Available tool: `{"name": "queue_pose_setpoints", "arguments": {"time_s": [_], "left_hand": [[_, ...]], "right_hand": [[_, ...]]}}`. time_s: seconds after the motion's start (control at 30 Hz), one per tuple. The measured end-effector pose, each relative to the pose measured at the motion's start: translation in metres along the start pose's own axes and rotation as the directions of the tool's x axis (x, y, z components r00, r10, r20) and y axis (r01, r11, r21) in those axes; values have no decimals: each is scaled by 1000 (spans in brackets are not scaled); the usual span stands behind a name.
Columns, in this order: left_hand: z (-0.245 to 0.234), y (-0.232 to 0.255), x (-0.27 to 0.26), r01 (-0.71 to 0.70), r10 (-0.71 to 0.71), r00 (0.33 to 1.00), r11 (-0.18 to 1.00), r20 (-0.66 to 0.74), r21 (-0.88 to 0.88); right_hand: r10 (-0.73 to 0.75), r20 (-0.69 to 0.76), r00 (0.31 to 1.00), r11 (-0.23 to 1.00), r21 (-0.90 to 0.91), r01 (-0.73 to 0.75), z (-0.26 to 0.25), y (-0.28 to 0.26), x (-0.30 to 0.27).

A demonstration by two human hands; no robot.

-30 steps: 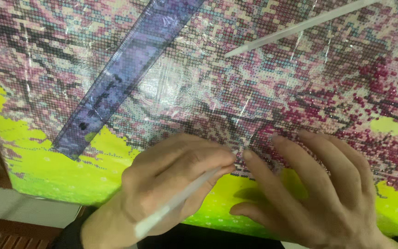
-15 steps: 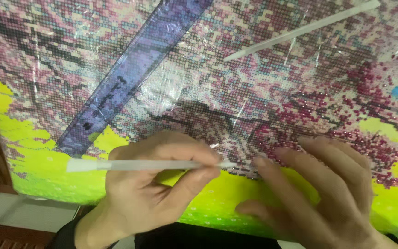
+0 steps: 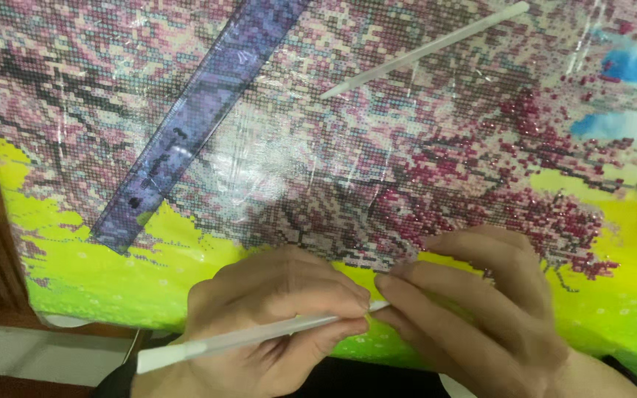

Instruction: The person places small beads onto a sticky canvas using a tool and picks up additional beads from a small tray.

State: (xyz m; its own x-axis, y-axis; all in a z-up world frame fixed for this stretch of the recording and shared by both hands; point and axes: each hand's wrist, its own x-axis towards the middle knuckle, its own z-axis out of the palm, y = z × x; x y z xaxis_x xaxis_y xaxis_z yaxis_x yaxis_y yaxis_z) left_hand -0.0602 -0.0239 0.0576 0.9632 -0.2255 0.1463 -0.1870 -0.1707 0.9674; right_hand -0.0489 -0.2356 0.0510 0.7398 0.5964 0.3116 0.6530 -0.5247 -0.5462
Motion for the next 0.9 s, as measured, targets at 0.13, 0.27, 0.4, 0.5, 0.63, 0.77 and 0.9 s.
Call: {"name": "queue_pose_setpoints", "arguments": {"time_s": [0.13,0.27,0.4,0.5,0.63,0.77,0.9], "left_hand": [[3,5,-1,23,-23,1000,1000,13,11],[7,13,5,52,-51,998,997,-21,51],[-4,24,5,127,-120,991,985,-57,121],[-22,31,-12,263,-279,958,945,62,194],[-16,21,13,42,-68,994,961,87,275],[-9,11,-1,211,-235,971,935,53,287],[-6,-16,-11,59,-76,993,984,94,168]], "right_hand": [[-12,-10,1000,1000,26,13,-3,0,-3],[-57,1,998,998,-41,57,-26,11,4],[143,80,987,941,-320,-110,-68,36,-33],[409,78,909,837,-430,-340,-74,58,-65],[596,194,779,752,-476,-456,-74,62,-86],[601,207,772,747,-491,-449,-69,70,-99],[544,252,801,788,-481,-384,-71,82,-121]]}}
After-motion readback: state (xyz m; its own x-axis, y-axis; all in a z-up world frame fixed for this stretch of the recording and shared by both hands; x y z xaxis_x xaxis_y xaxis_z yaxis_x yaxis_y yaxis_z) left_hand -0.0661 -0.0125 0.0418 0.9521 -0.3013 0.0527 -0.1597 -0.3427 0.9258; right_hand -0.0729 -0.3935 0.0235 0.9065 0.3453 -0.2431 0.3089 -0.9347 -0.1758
